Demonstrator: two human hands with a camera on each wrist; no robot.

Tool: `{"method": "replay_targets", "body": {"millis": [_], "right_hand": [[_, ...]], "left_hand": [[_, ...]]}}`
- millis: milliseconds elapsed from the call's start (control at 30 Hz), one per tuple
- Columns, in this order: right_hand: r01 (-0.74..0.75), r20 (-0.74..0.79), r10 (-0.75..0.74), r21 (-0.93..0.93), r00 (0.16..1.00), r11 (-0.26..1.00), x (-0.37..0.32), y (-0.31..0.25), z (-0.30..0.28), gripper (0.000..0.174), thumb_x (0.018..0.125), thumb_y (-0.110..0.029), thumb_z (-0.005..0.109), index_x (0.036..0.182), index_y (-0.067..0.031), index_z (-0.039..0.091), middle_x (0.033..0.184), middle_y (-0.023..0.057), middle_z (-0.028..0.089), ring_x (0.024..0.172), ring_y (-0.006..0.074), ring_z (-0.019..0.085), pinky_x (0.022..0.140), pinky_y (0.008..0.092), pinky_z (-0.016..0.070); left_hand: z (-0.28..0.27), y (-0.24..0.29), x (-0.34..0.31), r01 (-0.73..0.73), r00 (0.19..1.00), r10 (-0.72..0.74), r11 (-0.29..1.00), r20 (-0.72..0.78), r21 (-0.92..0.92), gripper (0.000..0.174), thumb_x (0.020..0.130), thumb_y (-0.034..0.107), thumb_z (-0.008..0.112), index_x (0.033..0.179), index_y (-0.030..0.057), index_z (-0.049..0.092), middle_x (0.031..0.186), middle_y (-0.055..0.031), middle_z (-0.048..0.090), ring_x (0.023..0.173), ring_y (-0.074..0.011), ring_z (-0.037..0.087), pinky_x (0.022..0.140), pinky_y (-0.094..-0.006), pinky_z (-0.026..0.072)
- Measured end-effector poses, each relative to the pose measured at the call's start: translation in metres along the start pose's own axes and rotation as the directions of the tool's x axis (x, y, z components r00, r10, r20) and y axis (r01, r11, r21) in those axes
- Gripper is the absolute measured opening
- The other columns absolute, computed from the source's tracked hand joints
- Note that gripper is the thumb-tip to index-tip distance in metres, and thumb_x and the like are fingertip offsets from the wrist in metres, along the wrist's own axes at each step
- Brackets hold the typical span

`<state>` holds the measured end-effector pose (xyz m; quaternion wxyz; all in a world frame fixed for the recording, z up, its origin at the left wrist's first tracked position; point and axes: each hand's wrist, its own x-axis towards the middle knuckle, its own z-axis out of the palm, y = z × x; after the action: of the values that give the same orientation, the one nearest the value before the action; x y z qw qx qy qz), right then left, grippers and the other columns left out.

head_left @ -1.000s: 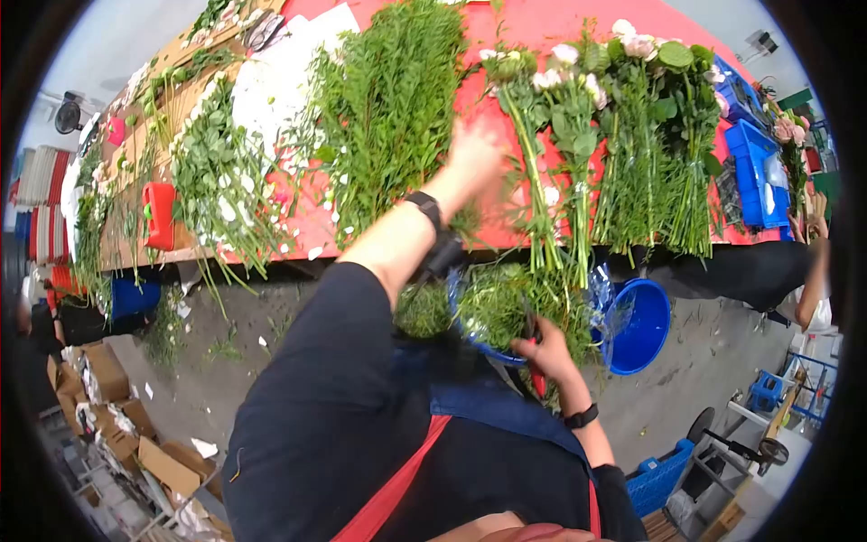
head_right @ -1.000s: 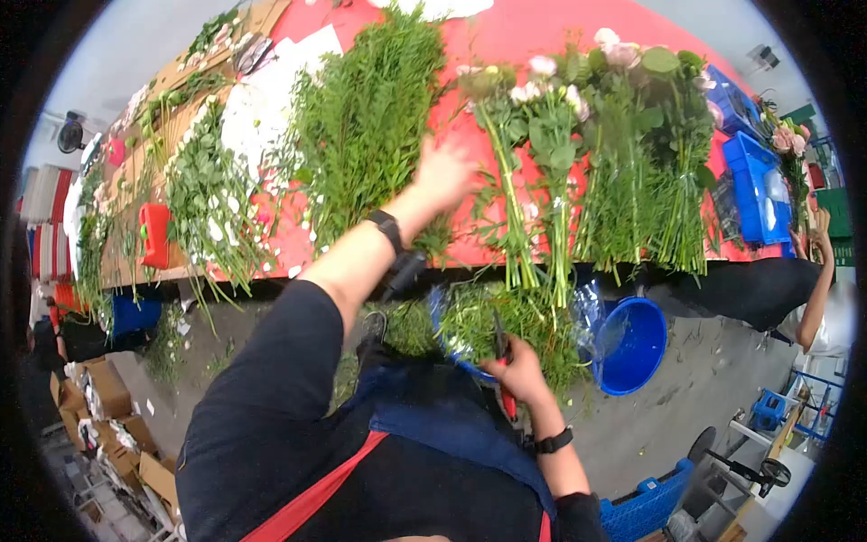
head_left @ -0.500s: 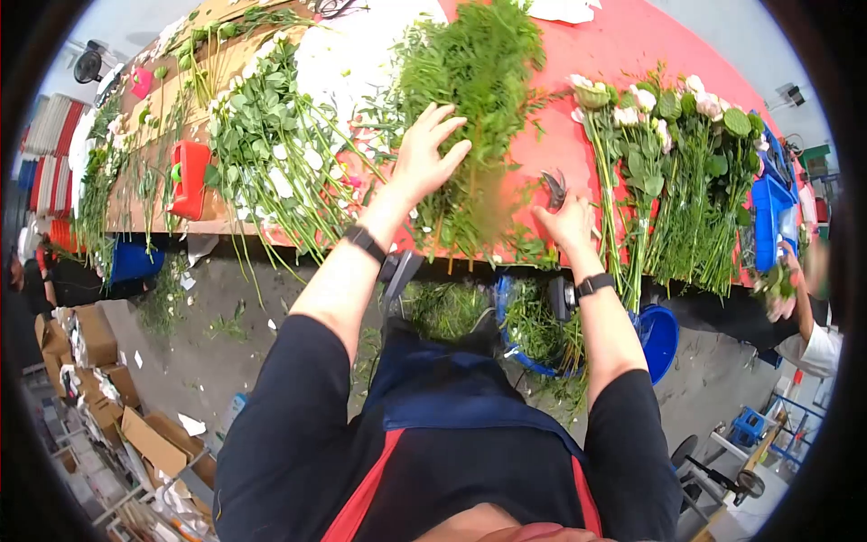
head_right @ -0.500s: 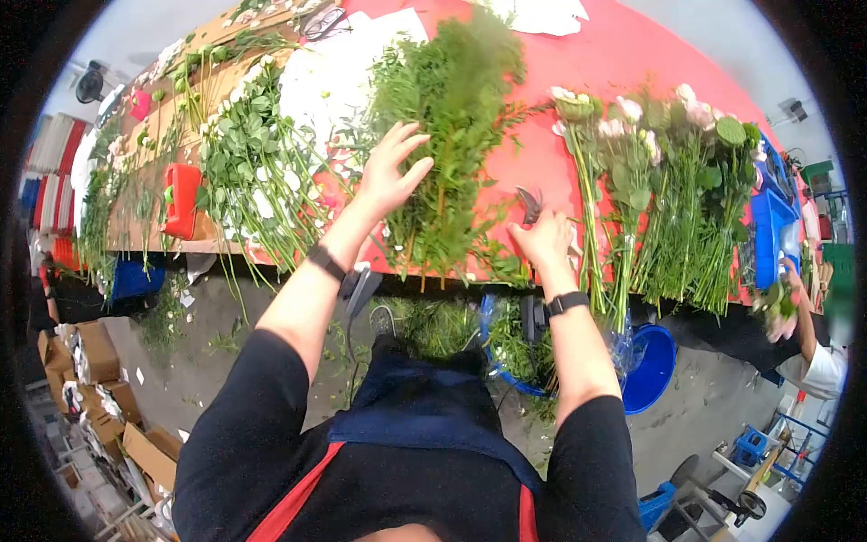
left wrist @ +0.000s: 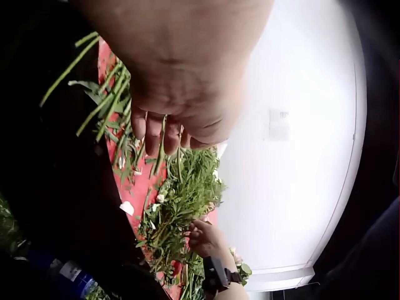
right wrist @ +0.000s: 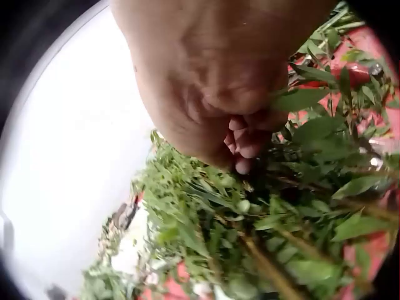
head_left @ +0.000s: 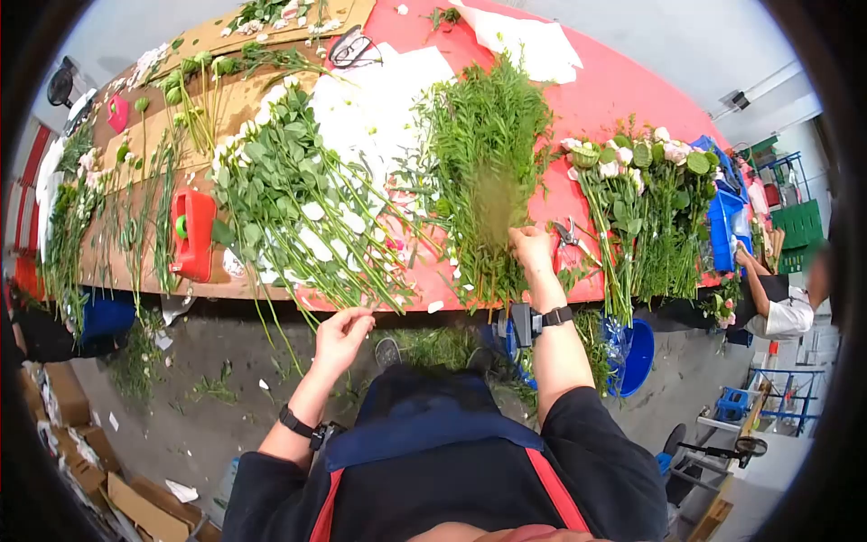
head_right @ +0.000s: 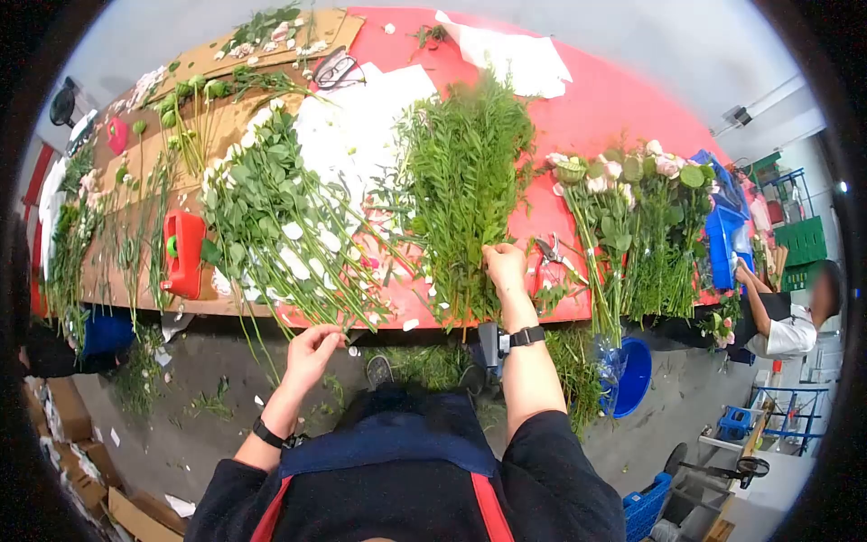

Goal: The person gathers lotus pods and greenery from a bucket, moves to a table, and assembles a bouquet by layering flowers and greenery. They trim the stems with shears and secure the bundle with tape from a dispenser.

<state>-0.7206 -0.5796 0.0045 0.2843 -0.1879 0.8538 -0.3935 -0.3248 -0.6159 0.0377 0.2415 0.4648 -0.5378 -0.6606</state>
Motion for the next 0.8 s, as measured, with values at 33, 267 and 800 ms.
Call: {"method": "replay_targets", "body": {"millis": [33,267,800], "right_hand": [[-0.089,0.024,0.09,-0.012,0.996,0.996,-0.003,-0.006,0.001,0.025,0.08,-0.027,0.067,0.079,-0.0025,0.064,0.063,0.0092,0.063,0.052,0.0164,0.059,0.047,0.0303,0.0447],[-0.157,0.195,0.018,0.725,0.981,0.671,-0.037,-0.058,-0.022,0.016,0.091,-0.018,0.057,0.097,-0.0042,0.061,0.075,0.0023,0.058,0.044,0.0046,0.035,0.039,0.0202,0.0262],[0.726,0.908,-0.326,0.037,0.262,0.687,-0.15,-0.056,0.043,0.024,0.081,-0.024,0.061,0.078,-0.0008,0.061,0.075,0.0185,0.06,0.075,0.0373,0.059,0.066,0.0447,0.047]], "left_hand": [[-0.006,-0.002,-0.001,0.022,1.0,-0.021,0.999,0.009,-0.029,0.019,0.088,0.01,0.06,0.101,-0.0017,0.063,0.084,-0.0046,0.067,0.075,-0.0079,0.062,0.069,-0.0216,0.0494],[0.002,0.028,0.014,0.138,0.967,-0.108,0.983,0.231,-0.119,0.019,0.088,0.009,0.058,0.103,-0.0028,0.062,0.091,-0.0077,0.067,0.081,-0.0111,0.063,0.074,-0.0235,0.05],[-0.002,0.117,0.09,0.162,0.986,-0.135,0.731,0.092,-0.663,0.025,0.084,0.015,0.065,0.105,0.0028,0.059,0.09,-0.0083,0.063,0.085,-0.0215,0.062,0.071,-0.039,0.0544]]}}
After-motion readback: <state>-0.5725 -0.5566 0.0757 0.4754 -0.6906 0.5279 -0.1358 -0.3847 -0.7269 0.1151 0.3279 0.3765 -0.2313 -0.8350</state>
